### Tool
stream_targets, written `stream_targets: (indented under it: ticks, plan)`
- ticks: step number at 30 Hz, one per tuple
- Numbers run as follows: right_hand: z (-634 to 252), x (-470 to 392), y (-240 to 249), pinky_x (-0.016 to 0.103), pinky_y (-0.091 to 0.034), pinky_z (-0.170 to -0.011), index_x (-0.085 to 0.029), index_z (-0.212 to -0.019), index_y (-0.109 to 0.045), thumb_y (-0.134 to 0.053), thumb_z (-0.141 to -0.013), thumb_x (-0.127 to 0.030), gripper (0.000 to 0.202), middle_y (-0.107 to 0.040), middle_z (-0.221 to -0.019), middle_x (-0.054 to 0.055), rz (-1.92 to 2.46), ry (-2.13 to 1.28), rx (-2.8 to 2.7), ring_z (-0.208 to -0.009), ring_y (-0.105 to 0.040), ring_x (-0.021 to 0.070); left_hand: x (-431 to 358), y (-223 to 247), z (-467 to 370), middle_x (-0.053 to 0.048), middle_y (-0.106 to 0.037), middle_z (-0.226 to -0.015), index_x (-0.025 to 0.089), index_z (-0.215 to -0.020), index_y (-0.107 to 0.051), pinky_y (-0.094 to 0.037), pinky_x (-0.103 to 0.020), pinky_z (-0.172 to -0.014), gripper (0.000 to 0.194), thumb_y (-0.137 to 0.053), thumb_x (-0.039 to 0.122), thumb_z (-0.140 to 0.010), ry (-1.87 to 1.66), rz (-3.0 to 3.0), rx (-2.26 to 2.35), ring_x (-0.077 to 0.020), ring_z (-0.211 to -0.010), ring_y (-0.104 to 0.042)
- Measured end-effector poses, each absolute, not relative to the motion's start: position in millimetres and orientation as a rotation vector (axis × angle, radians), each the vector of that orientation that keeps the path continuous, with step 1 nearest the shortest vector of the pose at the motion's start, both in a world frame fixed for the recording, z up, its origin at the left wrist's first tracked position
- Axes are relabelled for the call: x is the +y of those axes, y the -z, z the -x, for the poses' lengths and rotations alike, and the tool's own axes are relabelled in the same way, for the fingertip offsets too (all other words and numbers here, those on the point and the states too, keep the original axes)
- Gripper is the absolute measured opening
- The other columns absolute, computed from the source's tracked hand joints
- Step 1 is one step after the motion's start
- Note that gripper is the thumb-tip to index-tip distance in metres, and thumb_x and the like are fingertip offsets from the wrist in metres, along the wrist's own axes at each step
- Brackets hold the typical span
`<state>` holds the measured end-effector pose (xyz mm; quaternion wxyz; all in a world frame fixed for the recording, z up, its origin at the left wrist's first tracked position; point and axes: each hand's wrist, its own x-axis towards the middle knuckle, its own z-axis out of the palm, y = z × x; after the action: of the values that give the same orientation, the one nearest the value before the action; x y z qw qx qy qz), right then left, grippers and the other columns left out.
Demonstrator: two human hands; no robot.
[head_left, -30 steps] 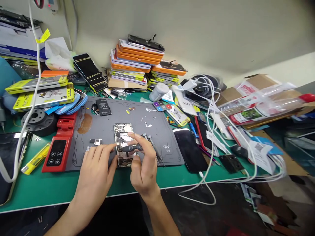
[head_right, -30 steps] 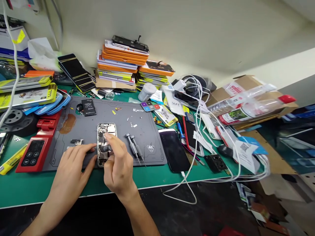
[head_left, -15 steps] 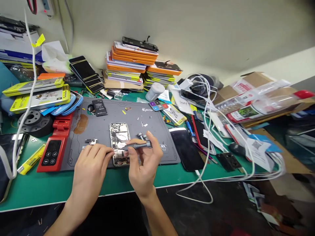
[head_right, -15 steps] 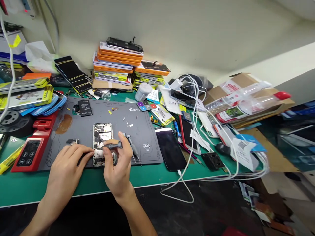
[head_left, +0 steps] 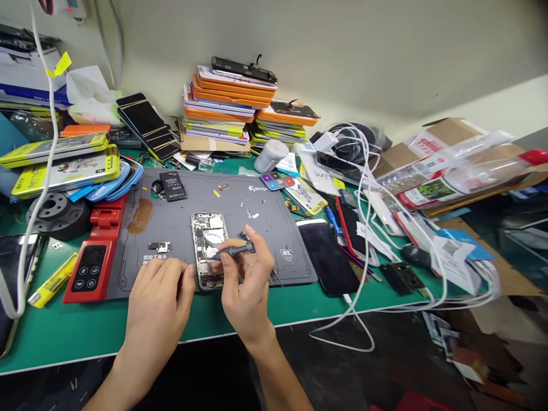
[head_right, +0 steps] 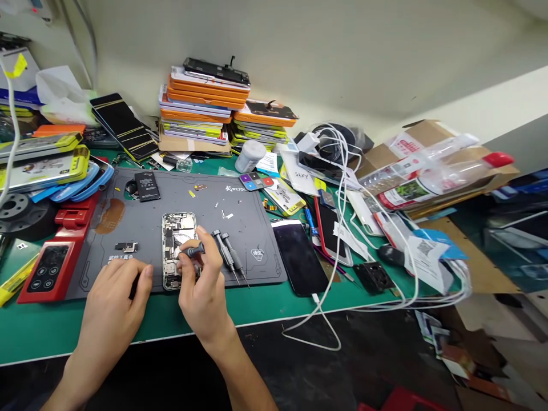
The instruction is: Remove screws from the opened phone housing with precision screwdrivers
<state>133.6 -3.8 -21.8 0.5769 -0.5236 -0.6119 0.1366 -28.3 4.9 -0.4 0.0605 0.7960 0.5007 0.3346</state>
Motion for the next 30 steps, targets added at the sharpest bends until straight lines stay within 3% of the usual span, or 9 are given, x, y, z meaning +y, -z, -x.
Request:
stream_targets:
  ticks: [10, 16, 21, 24, 27, 30]
  plan:
    - [-133, -3, 21, 0.03, -0.07, -0.069, -0.034, -0.166, -0.03, -0.049, -0.111, -0.012, 0.062, -0.068, -0.112, 0.005, 1.234, -0.3, -1.442, -0.072, -0.068, 0.0119, 4, 3, 29, 0.001, -0.063, -0.083, 0.024, -0.093, -0.051, -0.042, -0.036, -0.075, 0.024, -0.045, 0.025, -0.116, -1.025, -2.404, 1.5, -0.0197, -0.077, -0.056]
    - [-137, 5, 14, 0.03, -0.069, -0.072, -0.035, -0.16, -0.037, -0.069, -0.104, -0.014, 0.067, -0.075, -0.121, 0.006, 1.192, 0.105, -1.691, -0.096, -0.075, 0.0184, 4, 6, 29, 0.001, -0.063, -0.083, 0.025, -0.099, -0.053, -0.043, -0.036, -0.074, 0.02, -0.045, 0.03, -0.116, -1.032, -2.366, 1.53, -0.02, -0.076, -0.058]
    - [-141, 3, 14, 0.038, -0.071, -0.077, -0.029, -0.165, -0.036, -0.045, -0.104, -0.007, 0.065, -0.07, -0.141, 0.014, 1.206, -0.056, -1.682, -0.12, -0.075, 0.0251, 5, 8, 29, 0.0, -0.07, -0.086, 0.023, -0.103, -0.06, -0.047, -0.036, -0.076, 0.018, -0.05, 0.032, -0.115, -1.022, -2.369, 1.52, -0.0202, -0.079, -0.063]
    - [-142, 0, 18, 0.041, -0.071, -0.08, -0.028, -0.166, -0.034, -0.049, -0.103, -0.008, 0.068, -0.068, -0.144, 0.017, 1.211, -0.054, -1.665, -0.128, -0.073, 0.0278, 5, 5, 30, 0.0, -0.075, -0.092, 0.023, -0.102, -0.064, -0.047, -0.036, -0.079, 0.02, -0.051, 0.031, -0.115, -1.0, -2.4, 1.506, -0.02, -0.082, -0.066]
    - [-142, -2, 22, 0.041, -0.07, -0.083, -0.027, -0.165, -0.035, -0.043, -0.107, -0.009, 0.062, -0.069, -0.142, 0.017, 1.232, -0.095, -1.618, -0.122, -0.075, 0.0252, 5, -1, 31, 0.0, -0.078, -0.098, 0.023, -0.104, -0.068, -0.048, -0.036, -0.082, 0.02, -0.053, 0.029, -0.115, -0.976, -2.441, 1.522, -0.0198, -0.084, -0.068]
    - [-141, -3, 22, 0.034, -0.068, -0.073, -0.026, -0.163, -0.038, -0.051, -0.109, -0.017, 0.057, -0.073, -0.13, 0.014, 1.272, -0.121, -1.552, -0.099, -0.077, 0.0205, 5, -5, 30, 0.0, -0.079, -0.1, 0.024, -0.107, -0.073, -0.048, -0.036, -0.08, 0.02, -0.055, 0.028, -0.114, -0.952, -2.489, 1.545, -0.0195, -0.085, -0.07]
